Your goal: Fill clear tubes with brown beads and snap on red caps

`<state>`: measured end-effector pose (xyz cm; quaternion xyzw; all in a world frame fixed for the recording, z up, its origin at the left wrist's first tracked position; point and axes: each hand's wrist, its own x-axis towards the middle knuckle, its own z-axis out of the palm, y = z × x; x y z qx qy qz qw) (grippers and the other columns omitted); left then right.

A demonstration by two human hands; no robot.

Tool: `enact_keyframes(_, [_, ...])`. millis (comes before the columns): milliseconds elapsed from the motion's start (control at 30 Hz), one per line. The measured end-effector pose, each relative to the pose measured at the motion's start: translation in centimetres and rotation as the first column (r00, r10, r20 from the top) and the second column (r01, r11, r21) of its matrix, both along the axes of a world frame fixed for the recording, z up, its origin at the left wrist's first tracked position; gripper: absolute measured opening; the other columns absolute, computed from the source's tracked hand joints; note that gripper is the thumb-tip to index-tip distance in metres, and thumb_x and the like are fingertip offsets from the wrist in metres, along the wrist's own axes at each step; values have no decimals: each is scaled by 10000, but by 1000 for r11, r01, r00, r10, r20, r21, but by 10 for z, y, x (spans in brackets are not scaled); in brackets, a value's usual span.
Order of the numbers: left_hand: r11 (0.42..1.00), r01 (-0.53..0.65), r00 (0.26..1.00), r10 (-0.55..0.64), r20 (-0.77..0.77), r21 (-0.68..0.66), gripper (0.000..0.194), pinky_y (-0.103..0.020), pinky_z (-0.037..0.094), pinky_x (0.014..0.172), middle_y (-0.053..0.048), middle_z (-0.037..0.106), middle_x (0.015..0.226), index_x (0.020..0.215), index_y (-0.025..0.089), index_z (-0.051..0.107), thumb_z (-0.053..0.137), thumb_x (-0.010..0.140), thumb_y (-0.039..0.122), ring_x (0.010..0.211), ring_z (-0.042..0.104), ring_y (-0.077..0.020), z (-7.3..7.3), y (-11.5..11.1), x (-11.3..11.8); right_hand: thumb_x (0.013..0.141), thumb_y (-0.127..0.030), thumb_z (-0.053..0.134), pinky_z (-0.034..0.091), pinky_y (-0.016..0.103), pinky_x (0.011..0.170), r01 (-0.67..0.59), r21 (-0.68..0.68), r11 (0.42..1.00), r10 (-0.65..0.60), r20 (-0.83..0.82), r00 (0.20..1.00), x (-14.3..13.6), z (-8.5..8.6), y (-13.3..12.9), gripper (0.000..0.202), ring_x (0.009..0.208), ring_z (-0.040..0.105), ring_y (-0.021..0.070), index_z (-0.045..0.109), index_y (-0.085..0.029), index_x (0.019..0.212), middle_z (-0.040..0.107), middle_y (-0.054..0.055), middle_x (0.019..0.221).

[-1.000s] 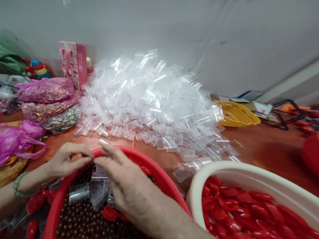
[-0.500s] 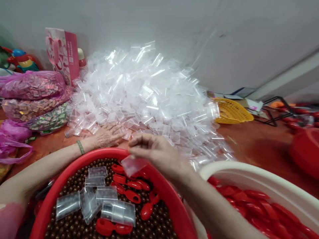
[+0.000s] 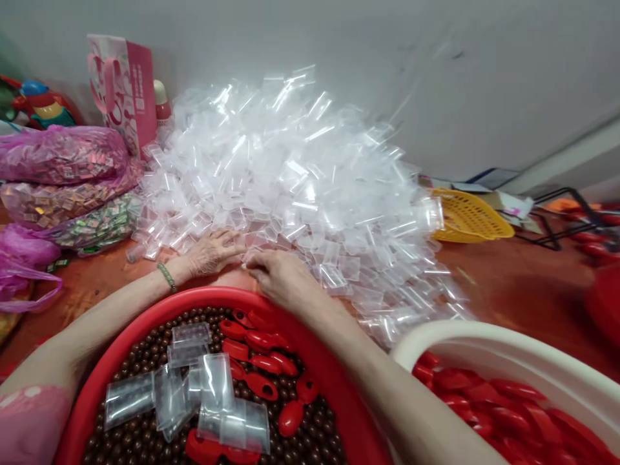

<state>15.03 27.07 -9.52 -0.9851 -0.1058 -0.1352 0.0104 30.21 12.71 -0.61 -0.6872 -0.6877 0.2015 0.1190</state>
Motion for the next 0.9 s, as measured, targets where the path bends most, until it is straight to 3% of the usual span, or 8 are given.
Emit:
enact_keyframes(67, [1000, -7, 1000, 7, 9, -3, 337, -495, 400, 1048, -168, 552, 1388, 1284, 218, 604, 486, 976, 283, 1249, 525, -302, -3, 0, 0, 956, -264, 560, 538, 399, 879, -16, -79, 997, 21, 73, 997, 12, -18, 27, 169, 962, 653, 202, 671, -180, 1052, 682, 86, 1100])
enact_keyframes(100, [1000, -13, 1000, 13, 14, -6, 339, -493, 399, 1049, -166, 553, 1385, 1288, 219, 601, 491, 969, 252, 1252, 523, -301, -5, 0, 0, 952, -347, 583, 548, 414, 874, -37, -118, 992, 48, 97, 994, 14, -28, 37, 281, 1019, 639, 201, 621, -193, 1184, 634, 84, 1219])
enact_keyframes(200, [999, -34, 999, 34, 27, -16, 363, -487, 398, 1050, -163, 544, 1394, 1293, 219, 599, 486, 951, 176, 1272, 510, -302, -8, 0, -1, 948, -372, 588, 547, 433, 886, -83, -187, 979, 111, 145, 983, 12, -51, 56, 348, 1064, 626, 217, 586, -200, 1250, 599, 91, 1284])
enact_keyframes(300, [999, -43, 998, 44, 40, -31, 364, -468, 402, 1048, -159, 552, 1380, 1278, 205, 605, 478, 941, 152, 1265, 511, -295, -10, -1, -2, 947, -364, 589, 545, 425, 888, -109, -220, 969, 149, 174, 973, 7, -63, 61, 329, 1063, 627, 218, 599, -201, 1234, 604, 91, 1278])
enact_keyframes(600, [994, -74, 992, 81, 97, -75, 383, -425, 447, 1009, -165, 616, 1265, 1277, 124, 560, 465, 906, 103, 1162, 567, -258, -12, 0, -1, 944, -364, 596, 547, 443, 884, -125, -172, 977, 145, 115, 983, 25, -64, 44, 358, 1060, 629, 222, 582, -185, 1253, 605, 95, 1269])
enact_keyframes(767, [994, -82, 989, 90, 121, -76, 392, -445, 446, 1010, -148, 624, 1240, 1271, 153, 566, 470, 894, 105, 1147, 579, -267, -13, 0, -1, 946, -364, 592, 546, 438, 887, -150, -167, 974, 147, -32, 989, 30, -73, 34, 347, 1061, 628, 219, 587, -191, 1248, 604, 94, 1273])
enact_keyframes(900, [992, -84, 988, 95, 122, -89, 400, -443, 445, 1015, -146, 615, 1258, 1284, 159, 556, 483, 893, 117, 1169, 573, -266, -14, 2, -1, 942, -364, 598, 547, 444, 883, -112, -180, 977, 73, -212, 975, 27, -83, 39, 362, 1061, 629, 223, 580, -184, 1256, 604, 95, 1270])
